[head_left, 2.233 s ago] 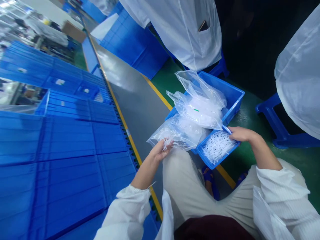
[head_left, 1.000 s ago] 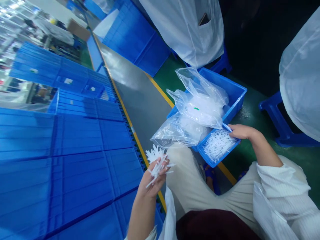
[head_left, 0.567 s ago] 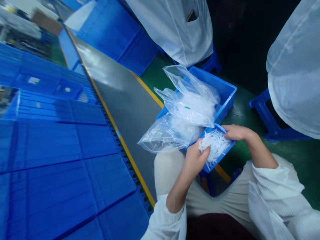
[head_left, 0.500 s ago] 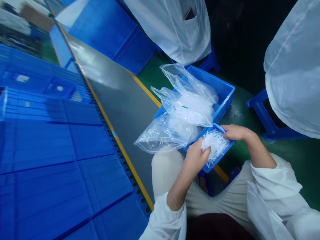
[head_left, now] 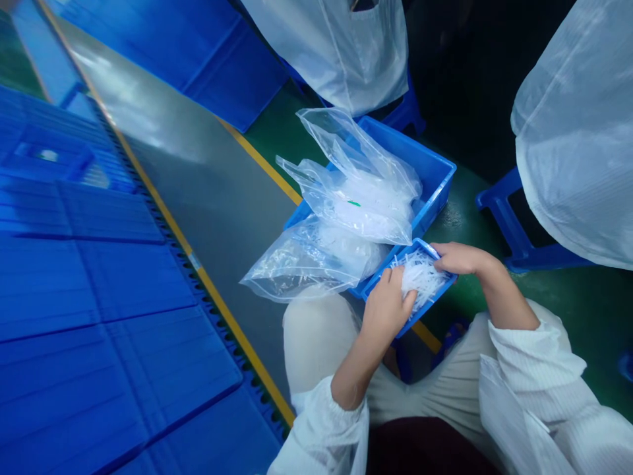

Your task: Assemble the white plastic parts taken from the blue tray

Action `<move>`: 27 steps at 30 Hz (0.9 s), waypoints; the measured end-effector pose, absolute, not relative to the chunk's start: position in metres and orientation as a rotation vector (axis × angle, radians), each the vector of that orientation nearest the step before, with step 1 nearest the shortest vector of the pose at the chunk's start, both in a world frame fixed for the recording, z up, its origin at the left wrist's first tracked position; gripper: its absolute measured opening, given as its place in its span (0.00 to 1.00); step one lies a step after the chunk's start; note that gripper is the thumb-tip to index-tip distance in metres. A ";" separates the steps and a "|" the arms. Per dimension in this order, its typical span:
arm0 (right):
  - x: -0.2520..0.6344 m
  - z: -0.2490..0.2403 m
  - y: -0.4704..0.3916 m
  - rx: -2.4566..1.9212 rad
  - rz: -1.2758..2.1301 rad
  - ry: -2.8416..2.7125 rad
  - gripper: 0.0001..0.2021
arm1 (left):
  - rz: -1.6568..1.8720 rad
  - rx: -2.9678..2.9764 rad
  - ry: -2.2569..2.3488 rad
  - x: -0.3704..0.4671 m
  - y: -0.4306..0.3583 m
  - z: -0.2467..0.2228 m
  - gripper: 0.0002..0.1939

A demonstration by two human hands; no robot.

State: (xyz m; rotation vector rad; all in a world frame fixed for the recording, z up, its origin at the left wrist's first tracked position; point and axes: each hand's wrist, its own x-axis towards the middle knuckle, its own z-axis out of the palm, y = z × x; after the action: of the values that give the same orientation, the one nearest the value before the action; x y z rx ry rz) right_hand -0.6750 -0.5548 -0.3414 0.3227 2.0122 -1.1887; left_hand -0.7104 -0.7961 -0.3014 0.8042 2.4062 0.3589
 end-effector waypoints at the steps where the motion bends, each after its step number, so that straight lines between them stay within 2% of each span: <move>1: -0.675 -0.342 -0.554 0.328 -1.185 2.013 0.22 | 0.376 0.815 2.403 -0.710 -0.797 -0.302 0.23; 8: -0.675 -0.343 -0.554 0.312 -1.188 2.040 0.22 | 0.377 0.858 2.419 -0.709 -0.804 -0.301 0.28; 15: -0.676 -0.341 -0.554 0.290 -1.189 2.043 0.20 | 0.295 0.942 2.435 -0.706 -0.805 -0.298 0.27; 27: -0.677 -0.343 -0.555 0.307 -1.208 2.027 0.19 | 0.370 0.941 2.477 -0.706 -0.809 -0.297 0.27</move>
State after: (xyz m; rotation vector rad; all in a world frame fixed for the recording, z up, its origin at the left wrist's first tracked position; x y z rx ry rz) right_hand -0.6772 -0.5553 -0.3429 0.3066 2.0275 -1.2082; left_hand -0.7063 -0.8093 -0.2965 0.9408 2.4772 0.3696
